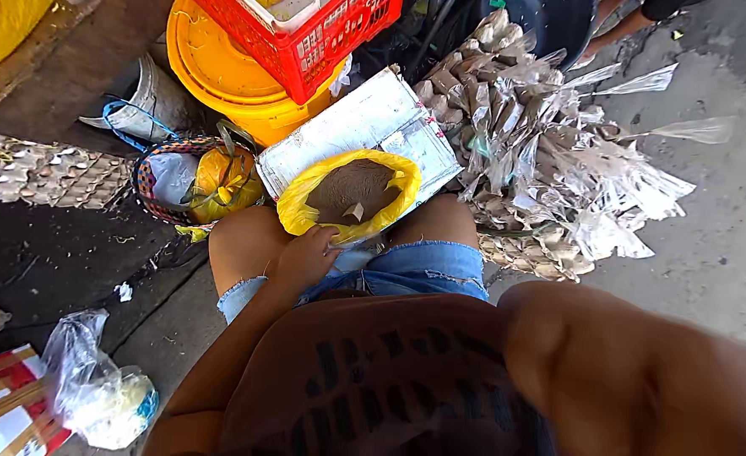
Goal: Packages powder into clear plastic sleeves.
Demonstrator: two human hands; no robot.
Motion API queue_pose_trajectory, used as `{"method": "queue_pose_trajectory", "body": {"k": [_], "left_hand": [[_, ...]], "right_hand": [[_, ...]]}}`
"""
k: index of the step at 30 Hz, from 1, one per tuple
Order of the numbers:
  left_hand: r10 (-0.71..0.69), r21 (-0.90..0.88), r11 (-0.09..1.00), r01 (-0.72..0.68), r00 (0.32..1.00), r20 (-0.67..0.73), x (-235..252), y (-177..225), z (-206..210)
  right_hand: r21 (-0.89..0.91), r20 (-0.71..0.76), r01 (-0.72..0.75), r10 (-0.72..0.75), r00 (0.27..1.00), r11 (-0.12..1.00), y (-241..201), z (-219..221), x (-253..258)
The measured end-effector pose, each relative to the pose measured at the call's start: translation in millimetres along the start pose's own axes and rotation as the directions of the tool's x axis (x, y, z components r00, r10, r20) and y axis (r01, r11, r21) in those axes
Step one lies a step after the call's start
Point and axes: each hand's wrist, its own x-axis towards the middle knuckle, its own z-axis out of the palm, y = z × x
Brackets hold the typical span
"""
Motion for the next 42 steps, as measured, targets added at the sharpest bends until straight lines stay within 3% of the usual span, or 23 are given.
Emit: {"method": "queue_pose_trajectory", "body": {"k": [2,4,7,9,10,12,16,18,22,25,27,29,31,35,42], "left_hand": [[-0.025,0.245,0.970,-0.007,0.992,0.126,15.5,8.0,4.1],[-0.012,0.327,0.945,-0.027,0.993,0.116,23.8,10.9,9.8],[0.159,0.306,0.943,-0.128,0.984,-0.077,20.2,12.7,8.5],[0.340,0.298,0.919,-0.259,0.902,-0.265,16.8,9.8,9.6],[0.396,0.300,0.903,-0.309,0.870,-0.294,15.5,7.9,11.6],[0.418,0.290,0.894,-0.342,0.871,-0.259,12.9,3.6,18.3],[0.226,0.163,0.963,-0.214,0.973,-0.052,5.9,-0.9,16.5],[0.181,0.122,0.977,-0.173,0.982,-0.054,1.4,-3.9,6.8],[0.161,0.133,0.983,-0.129,0.950,-0.266,-11.9,-20.6,-19.6],[0.206,0.194,0.974,-0.119,0.823,-0.530,-10.1,-35.2,-30.3],[0.211,0.162,0.977,-0.140,0.760,-0.614,-0.5,-45.2,-26.2],[0.185,0.081,0.981,-0.174,0.751,-0.634,12.5,-50.3,-15.6],[0.171,-0.012,0.972,-0.233,0.747,-0.642,26.3,-50.5,-1.8],[0.156,-0.096,0.960,-0.265,0.783,-0.603,43.5,-54.0,16.7],[0.032,-0.207,0.961,-0.184,0.816,-0.577,49.0,-62.2,18.6]], "right_hand": [[-0.132,-0.202,-0.046,0.019,0.979,0.990,31.8,-24.4,-10.3],[-0.256,-0.401,-0.162,0.047,0.915,0.953,78.3,-46.7,-13.3],[-0.288,-0.598,-0.558,0.309,0.739,0.778,133.2,-53.3,-26.2],[-0.347,-0.607,-0.744,0.468,0.642,0.571,158.9,-49.7,-32.5],[-0.419,-0.586,-0.761,0.493,0.644,0.495,172.8,-47.8,-37.3],[-0.625,-0.501,-0.679,0.470,0.727,0.385,200.7,-45.9,-45.8],[-0.830,-0.302,-0.483,0.504,0.810,0.278,236.7,-41.5,-47.9],[-0.858,-0.279,-0.441,0.480,0.832,0.266,245.7,-42.7,-51.3],[-0.806,-0.463,-0.554,0.362,0.809,0.207,238.7,-56.2,-56.0],[-0.694,-0.641,-0.694,0.273,0.717,0.192,223.7,-73.0,-57.9],[-0.654,-0.716,-0.734,0.163,0.679,0.185,221.9,-81.7,-60.2],[-0.620,-0.766,-0.772,0.106,0.634,0.140,225.2,-88.0,-59.5],[-0.541,-0.820,-0.835,0.156,0.550,0.099,229.4,-91.0,-55.1],[-0.335,-0.873,-0.926,0.313,0.374,0.171,241.0,-88.1,-47.8],[-0.222,-0.878,-0.939,0.365,0.310,0.263,251.9,-78.1,-46.8]]}}
